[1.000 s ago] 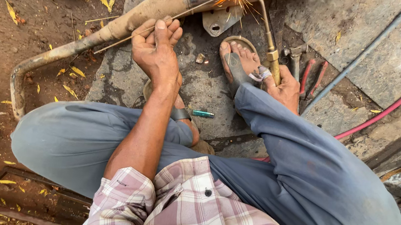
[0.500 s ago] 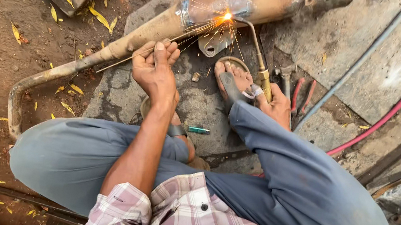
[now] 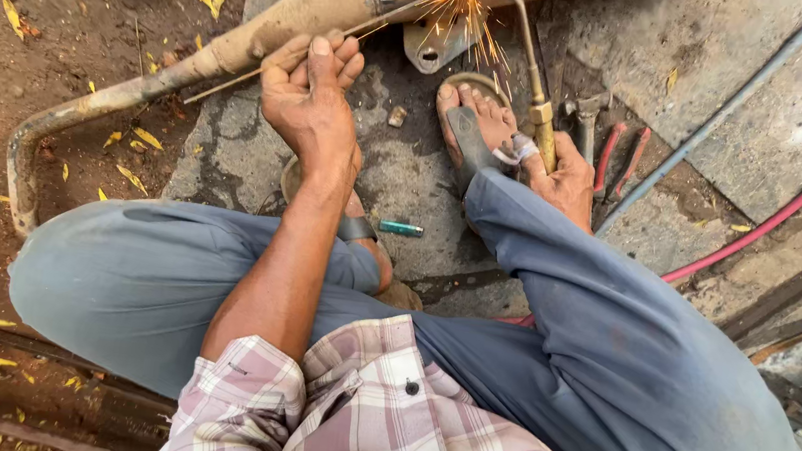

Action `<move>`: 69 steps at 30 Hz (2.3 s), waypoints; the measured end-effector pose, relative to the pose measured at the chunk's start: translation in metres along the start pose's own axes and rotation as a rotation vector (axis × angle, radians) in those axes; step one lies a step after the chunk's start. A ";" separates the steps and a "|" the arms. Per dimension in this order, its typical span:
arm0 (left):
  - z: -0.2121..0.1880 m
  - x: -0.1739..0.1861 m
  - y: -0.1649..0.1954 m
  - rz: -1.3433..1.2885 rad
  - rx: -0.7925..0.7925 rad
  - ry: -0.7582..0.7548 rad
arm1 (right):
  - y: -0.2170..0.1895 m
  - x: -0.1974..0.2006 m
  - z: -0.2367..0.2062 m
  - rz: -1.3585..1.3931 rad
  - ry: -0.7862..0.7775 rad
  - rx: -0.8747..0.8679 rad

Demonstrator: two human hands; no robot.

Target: The person sits on the ground and brazes a patched section of a motorcycle exhaust pipe, holding a gas welding torch in one hand and a filler rod in the other, moving along the patched seam while sparks fly. The pipe rests on the ground in front of them.

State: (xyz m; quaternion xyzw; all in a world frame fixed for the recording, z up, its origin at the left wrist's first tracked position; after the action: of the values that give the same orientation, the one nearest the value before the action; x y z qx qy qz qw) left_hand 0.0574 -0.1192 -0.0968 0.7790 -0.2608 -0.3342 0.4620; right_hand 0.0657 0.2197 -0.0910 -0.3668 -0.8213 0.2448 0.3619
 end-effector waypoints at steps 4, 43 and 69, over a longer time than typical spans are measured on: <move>0.002 0.007 0.005 0.017 -0.010 -0.016 | 0.004 -0.004 0.000 -0.027 0.013 -0.013; 0.033 0.009 0.090 0.037 0.022 0.000 | -0.075 -0.019 -0.008 0.012 -0.010 0.002; 0.064 -0.033 0.132 0.038 0.049 0.026 | -0.128 0.016 0.015 0.092 -0.072 0.028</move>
State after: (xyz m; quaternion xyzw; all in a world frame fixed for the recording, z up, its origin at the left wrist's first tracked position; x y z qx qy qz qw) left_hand -0.0256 -0.1880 0.0086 0.7892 -0.2776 -0.3088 0.4525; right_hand -0.0081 0.1518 -0.0081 -0.3900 -0.8126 0.2857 0.3254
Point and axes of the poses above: each hand's wrist, its own z-axis towards the middle knuckle, its own x-axis out of the back of the hand, y = z × x, the point moved 8 cm from there along z, towards the middle knuckle, and after that the axes turned 13 degrees about -y, right-handed, at the moved point
